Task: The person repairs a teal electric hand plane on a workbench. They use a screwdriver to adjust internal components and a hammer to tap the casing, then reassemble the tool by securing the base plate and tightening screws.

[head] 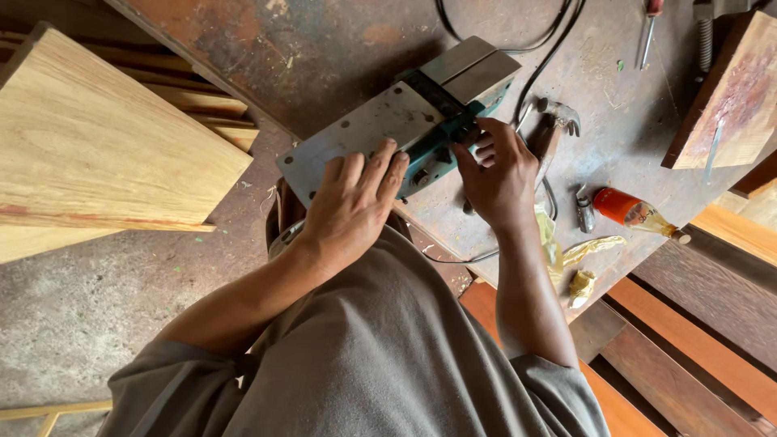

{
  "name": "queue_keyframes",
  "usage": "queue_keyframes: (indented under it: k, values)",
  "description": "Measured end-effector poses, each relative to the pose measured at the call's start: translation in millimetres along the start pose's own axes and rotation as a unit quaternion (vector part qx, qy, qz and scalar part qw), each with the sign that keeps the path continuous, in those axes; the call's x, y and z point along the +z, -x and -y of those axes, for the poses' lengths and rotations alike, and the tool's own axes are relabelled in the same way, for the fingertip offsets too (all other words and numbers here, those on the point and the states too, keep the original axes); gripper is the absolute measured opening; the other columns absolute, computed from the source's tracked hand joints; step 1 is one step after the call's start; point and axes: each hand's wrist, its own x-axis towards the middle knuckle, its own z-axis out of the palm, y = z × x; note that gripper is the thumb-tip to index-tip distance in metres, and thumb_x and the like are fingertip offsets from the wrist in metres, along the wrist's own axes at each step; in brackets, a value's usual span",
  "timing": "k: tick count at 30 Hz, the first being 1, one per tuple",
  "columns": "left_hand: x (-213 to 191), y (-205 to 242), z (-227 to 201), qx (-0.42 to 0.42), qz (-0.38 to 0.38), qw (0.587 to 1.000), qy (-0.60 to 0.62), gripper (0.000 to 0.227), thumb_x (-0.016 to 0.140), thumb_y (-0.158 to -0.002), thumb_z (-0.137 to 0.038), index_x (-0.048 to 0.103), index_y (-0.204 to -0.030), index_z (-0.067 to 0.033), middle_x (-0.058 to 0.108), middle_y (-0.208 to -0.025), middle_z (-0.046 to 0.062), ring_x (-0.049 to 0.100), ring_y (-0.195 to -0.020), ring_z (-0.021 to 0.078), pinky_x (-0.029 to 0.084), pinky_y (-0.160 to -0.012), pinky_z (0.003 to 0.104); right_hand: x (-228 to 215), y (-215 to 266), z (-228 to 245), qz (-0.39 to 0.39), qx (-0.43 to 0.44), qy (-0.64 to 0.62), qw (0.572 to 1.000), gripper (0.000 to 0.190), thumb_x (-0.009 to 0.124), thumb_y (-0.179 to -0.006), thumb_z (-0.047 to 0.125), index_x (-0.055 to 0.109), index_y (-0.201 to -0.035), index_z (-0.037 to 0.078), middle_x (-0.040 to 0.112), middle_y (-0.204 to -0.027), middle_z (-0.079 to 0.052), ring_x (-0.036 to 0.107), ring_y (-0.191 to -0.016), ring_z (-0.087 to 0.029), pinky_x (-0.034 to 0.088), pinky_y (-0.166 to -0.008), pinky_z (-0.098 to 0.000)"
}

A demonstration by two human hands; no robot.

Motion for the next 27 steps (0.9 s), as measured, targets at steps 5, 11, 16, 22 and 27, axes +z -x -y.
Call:
queue_keyframes:
  k: [5,11,16,22,27]
  values:
    - [2.0,0.0,4.8,0.005,-0.026,0.999,0.041,0.052,0.059,-0.099,-0.023,0.056,-0.146,-0.0017,0.051,-0.151,0.021,0.054,-0.1,0.0259,0.05,-0.09,0.042,8.0,-2.3,-6.4,0.015,0.141,0.047,0.989,0.025,0.078,-0.103,0.022,0.07,-0.11,-0.001,0.077,-0.097,-0.012,0.077,-0.083,-0.018,0.062,-0.073,-0.0309]
    - [-1.7,2.9,7.2,0.017,-0.046,0.998,0.047,0.05,0.058,-0.098,-0.022,0.058,-0.144,-0.0004,0.052,-0.148,0.023,0.053,-0.098,0.0261,0.05,-0.087,0.042,3.7,-0.5,8.4,-0.01,0.086,0.008,0.996,0.031,0.077,-0.095,0.022,0.069,-0.11,-0.005,0.073,-0.098,-0.017,0.076,-0.086,-0.022,0.062,-0.074,-0.0319]
    - [-4.3,1.6,11.2,0.02,-0.056,0.997,0.04,0.052,0.058,-0.097,-0.022,0.058,-0.144,-0.0002,0.052,-0.148,0.022,0.053,-0.103,0.0271,0.05,-0.088,0.041,2.8,-7.4,4.8,0.005,0.104,0.03,0.994,0.039,0.071,-0.098,0.035,0.068,-0.099,-0.004,0.072,-0.088,-0.016,0.074,-0.078,-0.022,0.061,-0.068,-0.0332]
    - [-7.3,-1.8,14.4,0.033,-0.047,0.998,0.039,0.054,0.059,-0.095,-0.022,0.057,-0.145,-0.0005,0.05,-0.148,0.023,0.054,-0.107,0.029,0.05,-0.087,0.042,9.8,-12.4,-10.9,0.084,0.355,-0.013,0.931,0.06,0.05,-0.109,0.056,0.07,-0.088,0.003,0.072,-0.081,-0.014,0.069,-0.068,-0.019,0.057,-0.061,-0.0378]
    - [-9.0,1.3,14.2,0.046,-0.014,0.999,0.022,0.055,0.06,-0.095,-0.022,0.056,-0.146,-0.0002,0.049,-0.149,0.024,0.053,-0.106,0.029,0.051,-0.087,0.043,-0.5,-8.3,-9.7,0.0,-0.038,0.042,0.998,0.072,0.055,-0.106,0.064,0.062,-0.096,-0.007,0.068,-0.085,-0.02,0.071,-0.074,-0.022,0.064,-0.059,-0.0338]
